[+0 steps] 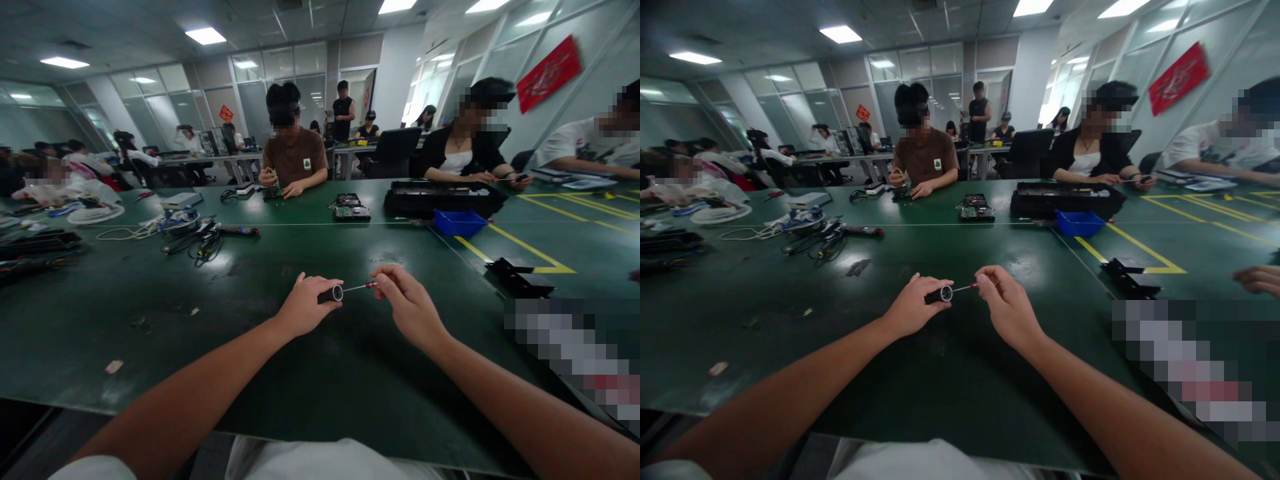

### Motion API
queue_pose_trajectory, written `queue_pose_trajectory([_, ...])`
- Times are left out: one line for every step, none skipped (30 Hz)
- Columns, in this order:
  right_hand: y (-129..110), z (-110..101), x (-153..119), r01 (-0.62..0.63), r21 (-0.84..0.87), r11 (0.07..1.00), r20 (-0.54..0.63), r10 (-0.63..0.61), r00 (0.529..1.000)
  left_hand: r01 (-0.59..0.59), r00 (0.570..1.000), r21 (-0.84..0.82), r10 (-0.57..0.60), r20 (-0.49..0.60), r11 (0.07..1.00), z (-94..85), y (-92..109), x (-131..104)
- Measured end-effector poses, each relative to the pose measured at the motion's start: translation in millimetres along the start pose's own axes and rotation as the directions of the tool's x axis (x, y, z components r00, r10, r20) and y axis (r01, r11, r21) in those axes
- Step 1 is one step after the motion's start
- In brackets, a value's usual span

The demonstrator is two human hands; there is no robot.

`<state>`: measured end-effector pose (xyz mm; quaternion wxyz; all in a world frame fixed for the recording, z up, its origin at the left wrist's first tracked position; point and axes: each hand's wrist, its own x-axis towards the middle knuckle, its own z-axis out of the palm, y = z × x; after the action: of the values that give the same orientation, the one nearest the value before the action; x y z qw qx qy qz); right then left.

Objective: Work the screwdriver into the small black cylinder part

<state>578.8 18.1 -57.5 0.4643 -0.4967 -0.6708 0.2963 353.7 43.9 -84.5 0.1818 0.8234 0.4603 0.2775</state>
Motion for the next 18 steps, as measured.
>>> queue_pose_trajectory([0.2, -0.2, 0.2, -0.003, -0.013, 1.000, 0.004, 0.003, 1.000, 0.003, 1.000, 0.002, -0.003, 0.003, 1.000, 0.2, 0.3, -0.1])
queue_pose_trajectory([0.6, -0.2, 0.4, -0.010, -0.030, 1.000, 0.006, 0.010, 1.000, 0.006, 1.000, 0.003, -0.006, 0.003, 1.000, 0.1, 0.6, -0.1])
queue_pose_trajectory([1.3, -0.2, 0.6, -0.018, -0.046, 0.999, 0.004, 0.018, 1.000, 0.008, 1.000, 0.002, -0.008, 0.003, 1.000, -0.2, 1.0, 0.0])
queue_pose_trajectory([2.2, -0.1, 0.7, -0.024, -0.059, 0.998, -0.001, 0.024, 1.000, 0.007, 1.000, -0.001, -0.007, 0.002, 1.000, -0.8, 1.3, 0.1])
queue_pose_trajectory([3.3, 0.0, 0.9, -0.029, -0.063, 0.998, -0.011, 0.028, 1.000, 0.006, 1.000, -0.005, -0.006, -0.002, 1.000, -1.4, 1.5, 0.2])
queue_pose_trajectory([4.3, 0.2, 1.2, -0.033, -0.056, 0.998, -0.022, 0.032, 0.999, 0.005, 1.000, -0.008, -0.005, -0.007, 1.000, -2.0, 1.6, 0.3])
queue_pose_trajectory([5.2, 0.3, 1.6, -0.037, -0.037, 0.999, -0.029, 0.036, 0.999, 0.005, 1.000, -0.010, -0.005, -0.012, 1.000, -2.5, 1.4, 0.4])
queue_pose_trajectory([5.9, 0.3, 2.1, -0.041, -0.012, 0.999, -0.031, 0.040, 0.999, 0.005, 1.000, -0.010, -0.005, -0.016, 1.000, -2.7, 1.1, 0.5])
queue_pose_trajectory([6.2, 0.3, 2.6, -0.044, 0.016, 0.999, -0.026, 0.044, 0.999, 0.007, 1.000, -0.008, -0.007, -0.018, 1.000, -2.7, 0.7, 0.6])
queue_pose_trajectory([6.2, 0.3, 3.2, -0.051, 0.037, 0.998, -0.012, 0.051, 0.999, 0.009, 1.000, -0.005, -0.009, -0.018, 1.000, -2.5, 0.3, 0.6])
queue_pose_trajectory([5.9, 0.3, 3.7, -0.061, 0.049, 0.997, 0.002, 0.061, 0.998, 0.011, 1.000, -0.004, -0.011, -0.015, 1.000, -2.0, -0.2, 0.7])
queue_pose_trajectory([5.6, 0.5, 4.1, -0.072, 0.048, 0.996, 0.016, 0.071, 0.997, 0.012, 1.000, -0.004, -0.012, -0.009, 1.000, -1.5, -0.5, 0.7])
queue_pose_trajectory([5.5, 0.7, 4.4, -0.081, 0.037, 0.996, 0.022, 0.080, 0.997, 0.012, 1.000, -0.006, -0.012, -0.005, 1.000, -1.0, -0.7, 0.7])
queue_pose_trajectory([5.6, 1.0, 4.5, -0.089, 0.023, 0.996, 0.024, 0.088, 0.996, 0.010, 1.000, -0.008, -0.010, -0.002, 1.000, -0.6, -0.7, 0.7])
queue_pose_trajectory([6.2, 1.5, 4.5, -0.091, 0.011, 0.996, 0.022, 0.091, 0.996, 0.007, 1.000, -0.010, -0.007, -0.001, 1.000, -0.4, -0.7, 0.8])
queue_pose_trajectory([7.1, 2.0, 4.4, -0.086, 0.006, 0.996, 0.012, 0.086, 0.996, 0.004, 1.000, -0.013, -0.004, -0.003, 1.000, -0.4, -0.4, 0.9])
queue_pose_trajectory([8.3, 2.5, 4.3, -0.072, 0.009, 0.997, -0.001, 0.072, 0.997, 0.002, 1.000, -0.015, -0.002, -0.005, 1.000, -0.6, -0.2, 1.0])
queue_pose_trajectory([9.5, 2.9, 4.2, -0.054, 0.021, 0.998, -0.014, 0.054, 0.998, 0.002, 1.000, -0.019, -0.002, -0.009, 1.000, -0.9, 0.2, 1.2])
